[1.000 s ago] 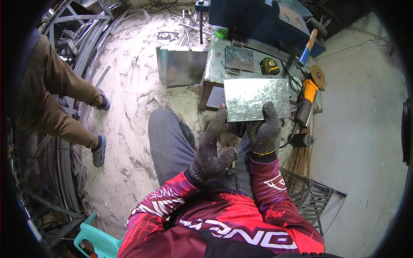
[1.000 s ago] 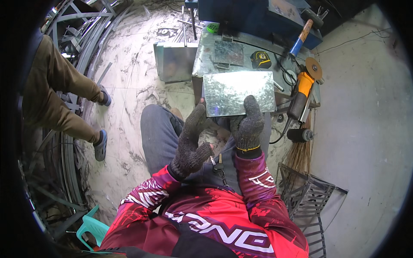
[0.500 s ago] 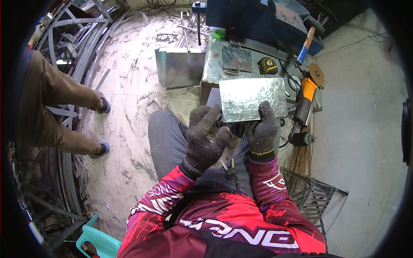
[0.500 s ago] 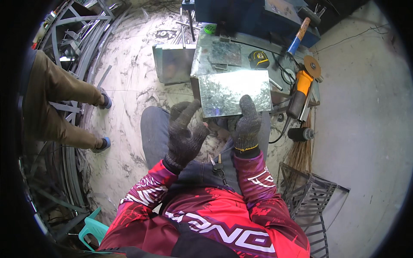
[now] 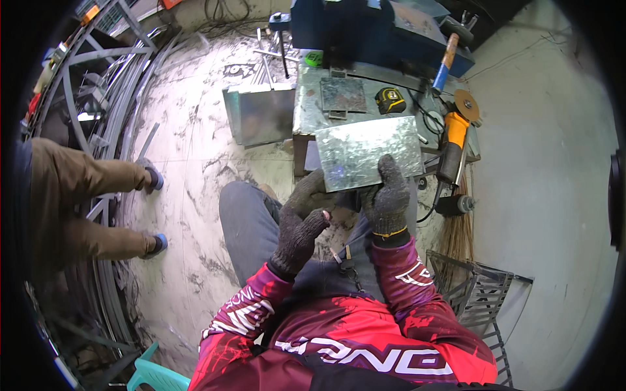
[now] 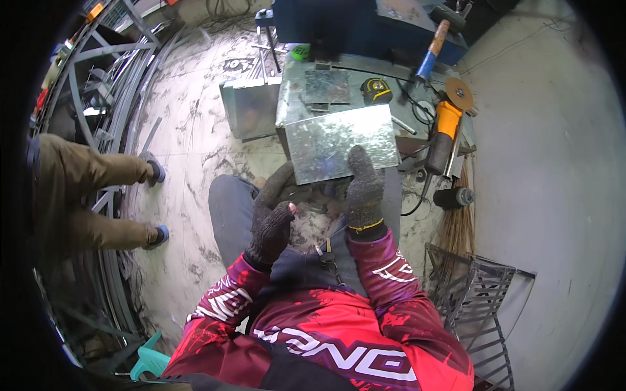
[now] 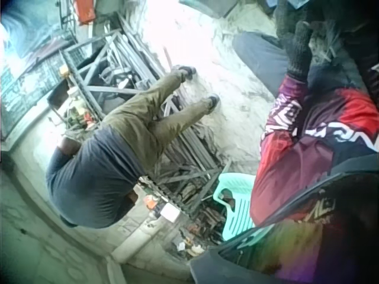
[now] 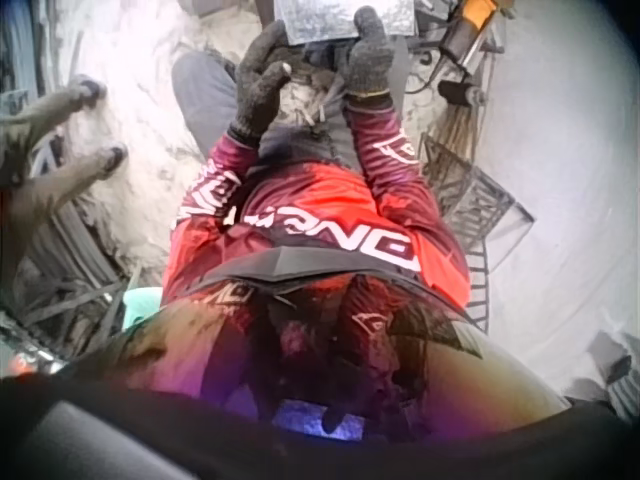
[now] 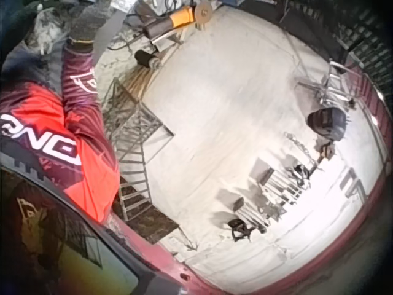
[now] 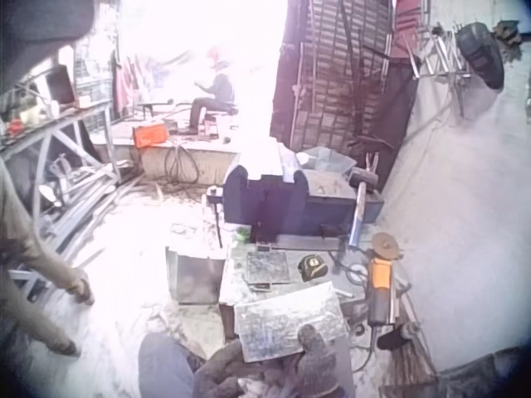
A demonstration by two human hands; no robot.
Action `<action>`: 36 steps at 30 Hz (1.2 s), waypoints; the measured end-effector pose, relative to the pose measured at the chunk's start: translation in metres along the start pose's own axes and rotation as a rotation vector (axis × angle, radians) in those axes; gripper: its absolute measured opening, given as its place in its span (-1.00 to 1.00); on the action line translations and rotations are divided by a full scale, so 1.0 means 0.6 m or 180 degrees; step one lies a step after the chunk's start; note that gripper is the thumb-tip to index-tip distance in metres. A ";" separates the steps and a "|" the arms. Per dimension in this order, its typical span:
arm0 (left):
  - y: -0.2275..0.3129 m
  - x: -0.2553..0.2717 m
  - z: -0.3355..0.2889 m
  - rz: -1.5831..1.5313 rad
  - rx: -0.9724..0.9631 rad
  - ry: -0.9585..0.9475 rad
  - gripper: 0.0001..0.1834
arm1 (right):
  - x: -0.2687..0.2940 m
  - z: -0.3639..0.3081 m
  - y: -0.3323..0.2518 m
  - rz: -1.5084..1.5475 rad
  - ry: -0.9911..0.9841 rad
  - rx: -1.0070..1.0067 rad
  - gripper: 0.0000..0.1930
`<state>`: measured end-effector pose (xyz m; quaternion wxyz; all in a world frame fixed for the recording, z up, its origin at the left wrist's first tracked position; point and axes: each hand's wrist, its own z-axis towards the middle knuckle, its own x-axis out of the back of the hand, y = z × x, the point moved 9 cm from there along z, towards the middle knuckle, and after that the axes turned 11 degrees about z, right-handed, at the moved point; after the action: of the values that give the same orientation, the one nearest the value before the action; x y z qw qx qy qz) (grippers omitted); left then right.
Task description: Cutting a metal plate using an angle grinder and marking it with a pen.
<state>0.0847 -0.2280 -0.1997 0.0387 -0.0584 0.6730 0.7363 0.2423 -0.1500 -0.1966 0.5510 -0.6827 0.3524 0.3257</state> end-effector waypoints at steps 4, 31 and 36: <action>0.092 0.020 -0.003 0.2592 -0.1108 0.1048 -0.32 | 0.020 0.004 0.018 -0.0129 -0.0113 0.0024 -0.71; 0.196 -0.039 0.070 0.3458 -0.1655 -0.0422 -0.36 | -0.028 -0.032 -0.026 -0.1633 -0.1674 0.0220 -0.06; 0.190 -0.038 0.068 0.3539 -0.1542 -0.0363 -0.32 | -0.024 -0.036 -0.019 -0.1865 -0.1656 0.0240 -0.06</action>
<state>0.0903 -0.1970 -0.0807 -0.3300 0.3342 0.4130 0.7803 0.2453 -0.1680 -0.1744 0.7163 -0.6283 0.0029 0.3036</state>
